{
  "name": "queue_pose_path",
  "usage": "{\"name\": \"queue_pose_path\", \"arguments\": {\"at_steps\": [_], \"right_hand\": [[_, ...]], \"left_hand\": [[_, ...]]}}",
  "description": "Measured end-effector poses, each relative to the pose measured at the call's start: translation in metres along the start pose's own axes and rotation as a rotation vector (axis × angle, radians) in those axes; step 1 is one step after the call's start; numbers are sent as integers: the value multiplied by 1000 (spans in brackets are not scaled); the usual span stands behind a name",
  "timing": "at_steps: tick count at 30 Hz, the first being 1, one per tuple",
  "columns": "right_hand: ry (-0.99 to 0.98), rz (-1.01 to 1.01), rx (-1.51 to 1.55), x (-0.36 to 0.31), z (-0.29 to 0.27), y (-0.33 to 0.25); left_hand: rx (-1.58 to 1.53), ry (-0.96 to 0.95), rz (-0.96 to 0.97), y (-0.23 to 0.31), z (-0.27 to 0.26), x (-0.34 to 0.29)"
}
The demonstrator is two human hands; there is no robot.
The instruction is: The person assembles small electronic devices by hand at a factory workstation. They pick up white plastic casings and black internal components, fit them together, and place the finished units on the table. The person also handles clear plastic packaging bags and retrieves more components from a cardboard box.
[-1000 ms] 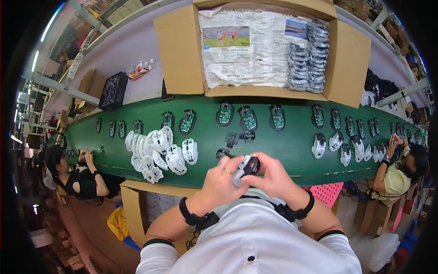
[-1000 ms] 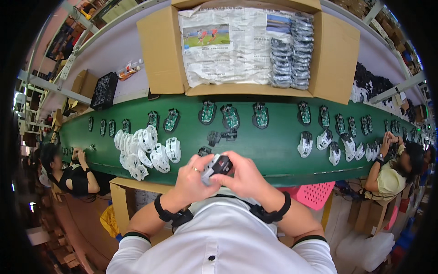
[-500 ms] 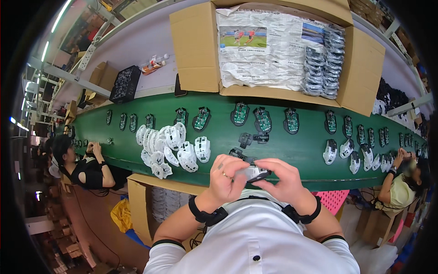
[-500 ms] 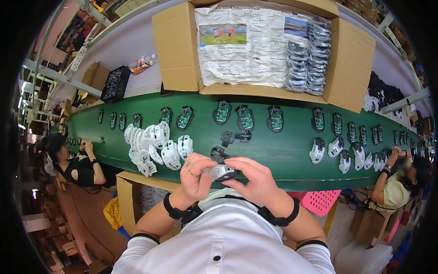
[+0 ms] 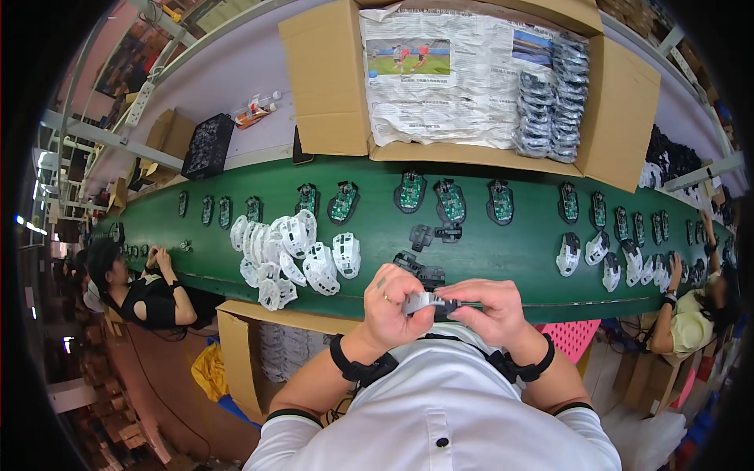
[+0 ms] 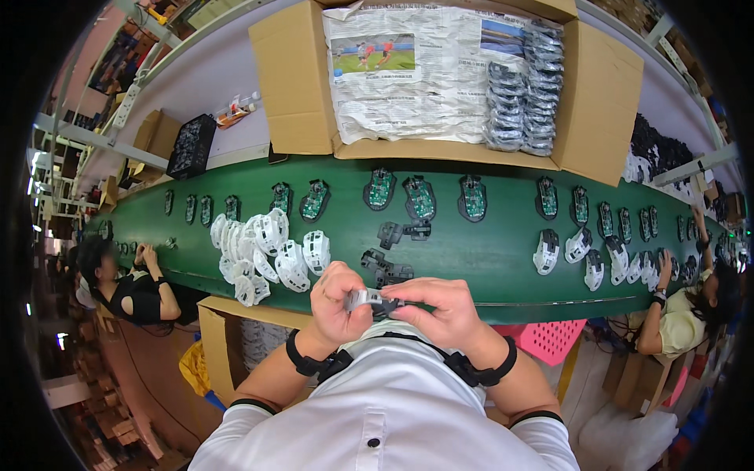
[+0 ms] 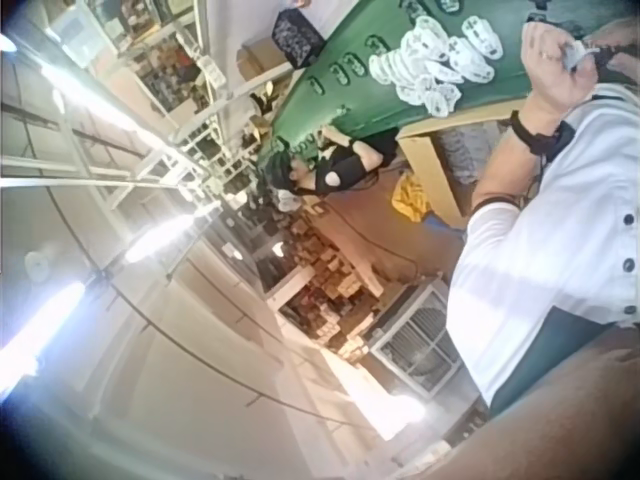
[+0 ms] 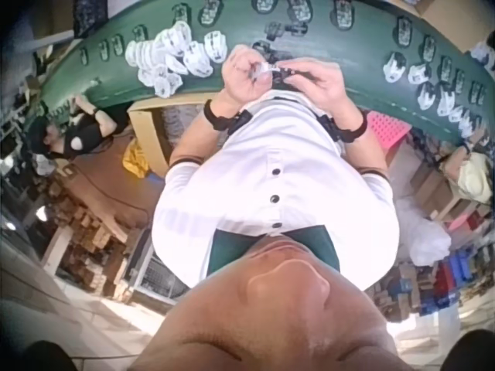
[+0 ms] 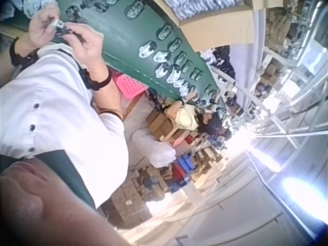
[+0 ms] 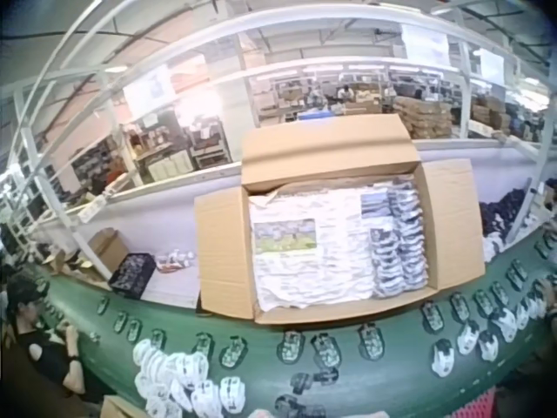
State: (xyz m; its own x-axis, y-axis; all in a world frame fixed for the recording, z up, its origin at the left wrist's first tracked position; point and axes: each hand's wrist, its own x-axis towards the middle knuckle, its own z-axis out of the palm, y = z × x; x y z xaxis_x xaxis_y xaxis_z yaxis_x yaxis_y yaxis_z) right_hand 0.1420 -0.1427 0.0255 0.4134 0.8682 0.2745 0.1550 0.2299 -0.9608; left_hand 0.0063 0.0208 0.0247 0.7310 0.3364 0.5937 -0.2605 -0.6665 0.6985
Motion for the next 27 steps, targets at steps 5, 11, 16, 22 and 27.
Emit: {"name": "queue_pose_path", "arguments": {"at_steps": [5,11,16,22,27], "right_hand": [[49,83,17,-1,0,14],[257,666,-266,-30,-92,121],[393,303,-1155,-38,-118,163],[-26,-29,-1073,7,-29,198],[17,-44,-1030,-6,-33,216]], "left_hand": [[-20,-62,-129,-22,11,-14],[506,-79,-490,-88,-10,-42],[1175,-371,-810,-141,-43,-87],[1057,-490,-605,-146,-14,-93],[790,-331,-659,-150,2,-101]]}}
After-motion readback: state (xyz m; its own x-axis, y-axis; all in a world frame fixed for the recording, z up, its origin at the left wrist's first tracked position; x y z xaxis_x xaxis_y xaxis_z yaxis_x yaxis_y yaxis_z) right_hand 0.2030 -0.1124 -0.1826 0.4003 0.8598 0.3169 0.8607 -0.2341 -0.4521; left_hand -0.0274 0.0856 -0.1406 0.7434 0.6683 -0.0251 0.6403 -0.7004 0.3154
